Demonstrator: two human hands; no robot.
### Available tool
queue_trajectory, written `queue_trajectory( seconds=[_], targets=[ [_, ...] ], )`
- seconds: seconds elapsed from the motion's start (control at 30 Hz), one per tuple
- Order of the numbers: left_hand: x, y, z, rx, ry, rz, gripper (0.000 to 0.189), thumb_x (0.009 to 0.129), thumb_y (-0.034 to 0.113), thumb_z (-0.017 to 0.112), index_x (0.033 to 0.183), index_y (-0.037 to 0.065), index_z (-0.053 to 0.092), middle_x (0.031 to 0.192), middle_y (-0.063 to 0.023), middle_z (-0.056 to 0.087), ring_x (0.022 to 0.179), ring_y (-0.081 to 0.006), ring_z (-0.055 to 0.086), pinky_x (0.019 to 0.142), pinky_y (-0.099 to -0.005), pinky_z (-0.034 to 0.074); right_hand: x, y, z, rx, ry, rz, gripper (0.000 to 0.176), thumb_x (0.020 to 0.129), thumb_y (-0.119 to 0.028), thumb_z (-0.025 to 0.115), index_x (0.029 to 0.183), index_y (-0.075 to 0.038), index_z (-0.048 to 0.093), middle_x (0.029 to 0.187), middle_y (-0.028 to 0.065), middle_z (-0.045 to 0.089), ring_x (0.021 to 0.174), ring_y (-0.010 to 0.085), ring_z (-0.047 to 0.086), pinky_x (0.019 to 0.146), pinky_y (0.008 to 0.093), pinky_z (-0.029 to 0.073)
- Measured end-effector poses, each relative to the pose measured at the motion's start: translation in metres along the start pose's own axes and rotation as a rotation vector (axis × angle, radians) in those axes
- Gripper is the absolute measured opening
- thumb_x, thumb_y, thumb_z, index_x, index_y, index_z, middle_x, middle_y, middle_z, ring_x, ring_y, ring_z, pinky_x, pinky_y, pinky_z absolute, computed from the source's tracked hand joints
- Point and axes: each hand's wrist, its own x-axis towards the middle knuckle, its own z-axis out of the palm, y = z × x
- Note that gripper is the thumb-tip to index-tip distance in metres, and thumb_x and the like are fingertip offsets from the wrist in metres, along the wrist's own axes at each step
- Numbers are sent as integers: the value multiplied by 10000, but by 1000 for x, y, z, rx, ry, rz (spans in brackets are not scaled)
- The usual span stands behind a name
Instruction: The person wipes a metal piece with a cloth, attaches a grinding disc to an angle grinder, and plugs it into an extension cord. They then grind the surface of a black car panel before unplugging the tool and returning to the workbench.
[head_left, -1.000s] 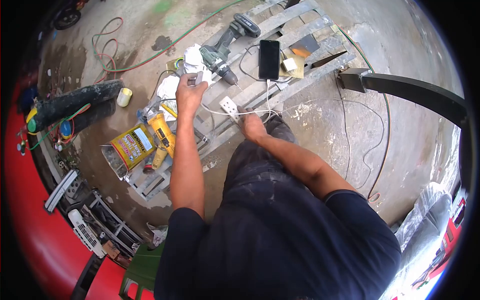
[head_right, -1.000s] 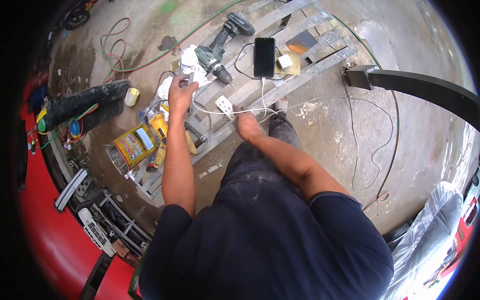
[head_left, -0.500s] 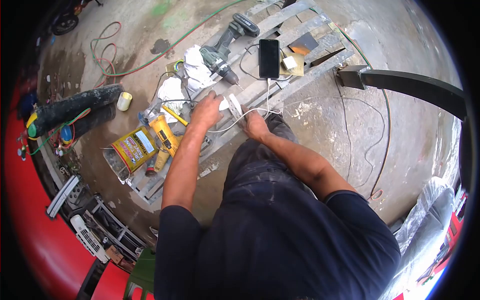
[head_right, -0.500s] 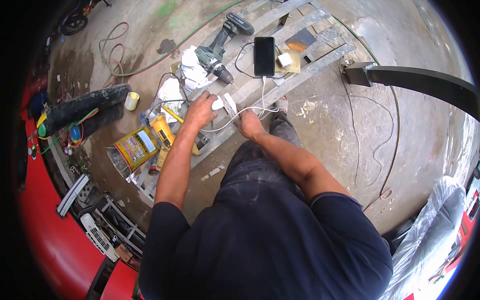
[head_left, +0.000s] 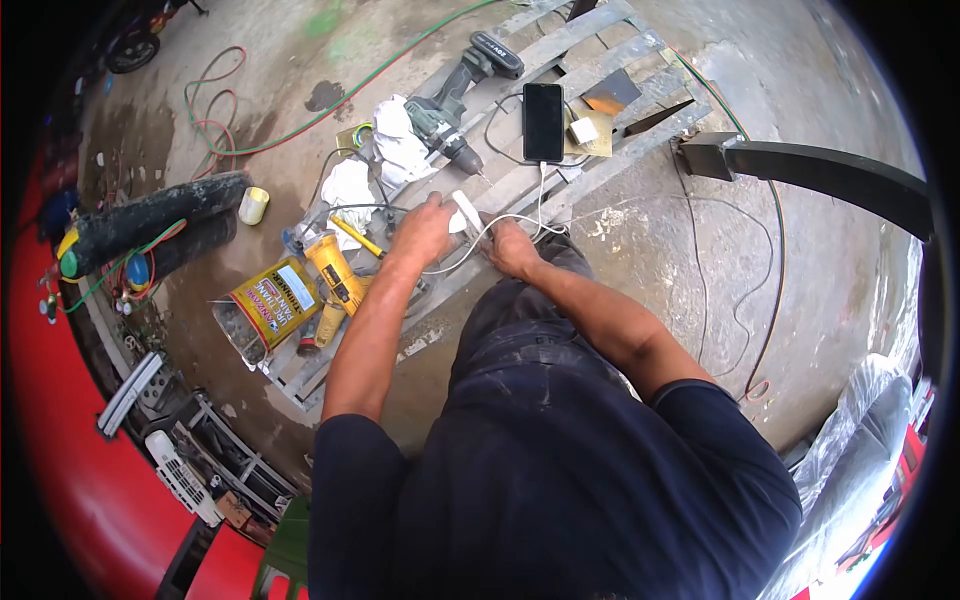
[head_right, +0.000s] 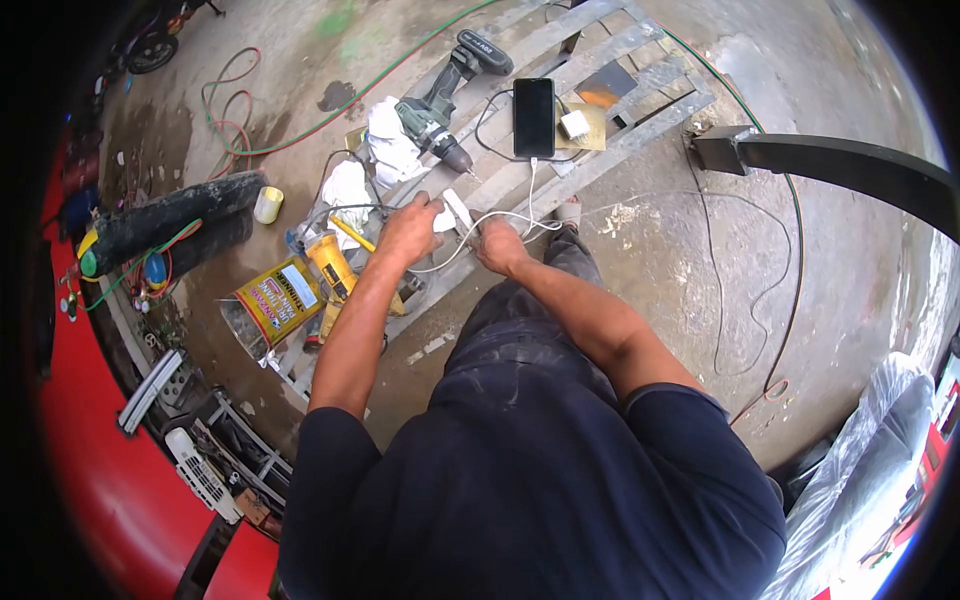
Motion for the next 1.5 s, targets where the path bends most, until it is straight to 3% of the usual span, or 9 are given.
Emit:
queue_trajectory(
  seconds=[0.53,0.87,0.93,1.07,1.2,1.27,1.33,1.4,1.5],
  targets=[
    [-10,-7,26,-28,128,11,397,728,113,724,1094,34,593,1100,-185,553,968,-363,622,819,-454,523,2,-10,-11,3,-50,39,525,820,-208,688,1298,-86,506,1130,278,557,1082,425,541,918,471,445],
    [-5,-19,30,-108,194,13,458,739,136,713,1167,70,567,1137,-169,522,966,-390,614,826,-469,522,7,-19,-10,43,-14,39,571,785,-148,700,1308,-53,494,1156,262,542,1083,415,531,931,458,447],
    [-3,-23,26,-138,237,0,455,740,103,702,1170,73,556,1149,-174,518,969,-389,612,827,-469,520,10,-29,-2,59,201,8,568,797,-151,694,1321,-66,491,1174,259,525,1069,415,532,927,460,449],
    [21,-40,22,-165,355,3,537,715,87,714,1216,75,521,1153,-170,513,992,-401,597,858,-470,504,15,-41,3,-12,268,-88,637,834,-211,691,1376,-26,411,1230,268,498,1109,427,515,978,451,425],
    [31,-55,34,-140,409,-44,601,711,105,726,1265,63,497,1157,-173,526,1013,-381,592,873,-453,495,8,-31,-1,-13,163,-228,681,836,-252,696,1390,-5,387,1335,265,450,1206,422,474,1030,451,392],
    [25,-55,40,-121,465,-73,594,717,115,725,1265,69,500,1153,-163,537,1047,-360,578,902,-440,478,-7,-38,-16,-74,114,-156,697,841,-280,691,1401,-6,378,1389,263,426,1239,423,461,1040,439,395],
    [22,-54,45,-146,437,-71,618,723,133,738,1286,76,489,1186,-159,527,1107,-356,542,944,-442,450,-20,-40,-34,-110,-181,-14,669,853,-305,676,1393,-14,408,1419,258,410,1236,419,474,1049,427,395],
    [16,-53,51,-183,538,-61,654,727,154,749,1314,80,471,1226,-168,505,1143,-366,515,972,-449,431,-37,-10,-33,-133,-90,-147,623,848,-354,673,1343,-23,489,1373,247,472,1209,400,509,1040,419,404],
    [8,-49,62,-168,561,-62,669,735,165,751,1328,66,456,1271,-178,479,1180,-373,485,998,-453,411,-66,-4,-59,-176,-245,47,579,838,-417,664,1259,-28,581,1281,209,570,1189,371,538,1019,414,421]
  ],
)
